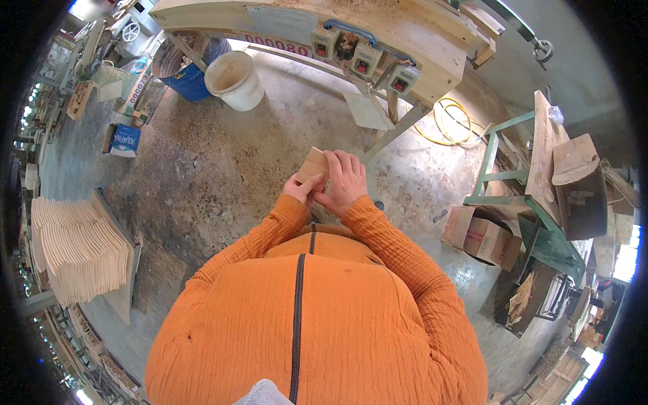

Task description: The person repeatedly operates a vertical woodworking machine by pulling a lever, then retrieves small wooden blocks from a cardboard box and places them into the machine. The cycle of operating the machine and handling the blocks continues throughout the clip.

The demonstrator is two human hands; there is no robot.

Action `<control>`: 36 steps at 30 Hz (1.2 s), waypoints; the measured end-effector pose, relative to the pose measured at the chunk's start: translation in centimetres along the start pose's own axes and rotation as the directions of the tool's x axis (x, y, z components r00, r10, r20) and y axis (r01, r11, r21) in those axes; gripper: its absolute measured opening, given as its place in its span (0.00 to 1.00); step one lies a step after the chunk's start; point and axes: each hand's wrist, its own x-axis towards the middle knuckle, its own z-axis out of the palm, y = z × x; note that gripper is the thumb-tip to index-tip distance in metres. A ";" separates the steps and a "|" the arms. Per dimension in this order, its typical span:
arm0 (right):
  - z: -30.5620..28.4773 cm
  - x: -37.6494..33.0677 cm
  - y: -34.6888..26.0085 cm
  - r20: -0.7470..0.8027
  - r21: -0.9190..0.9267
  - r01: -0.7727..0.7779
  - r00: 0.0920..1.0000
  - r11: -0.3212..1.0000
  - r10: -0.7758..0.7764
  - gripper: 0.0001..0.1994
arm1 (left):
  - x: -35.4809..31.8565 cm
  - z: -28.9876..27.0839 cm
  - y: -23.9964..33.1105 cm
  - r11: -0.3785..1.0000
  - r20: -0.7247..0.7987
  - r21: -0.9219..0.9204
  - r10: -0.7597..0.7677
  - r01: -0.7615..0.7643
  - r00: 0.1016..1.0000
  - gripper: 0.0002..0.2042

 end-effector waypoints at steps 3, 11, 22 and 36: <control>0.2 -0.6 0.4 0.021 0.003 0.012 1.000 1.000 -0.012 0.39 | 0.1 -1.2 -0.4 0.996 0.038 0.078 -0.050 0.047 0.998 0.21; -0.1 -1.1 0.1 0.048 0.042 0.009 0.999 0.999 -0.011 0.41 | -1.2 -1.3 -0.5 0.990 0.070 0.131 0.047 -0.056 0.996 0.22; -1.7 -1.5 0.3 0.133 0.333 0.238 0.946 0.912 -0.295 0.39 | -2.3 0.0 6.1 0.853 0.301 -0.009 -0.496 0.523 0.814 0.42; -0.7 -1.8 0.1 0.194 0.211 0.133 0.965 0.968 -0.174 0.40 | -1.2 0.6 4.1 0.925 0.125 0.083 -0.380 0.372 0.917 0.31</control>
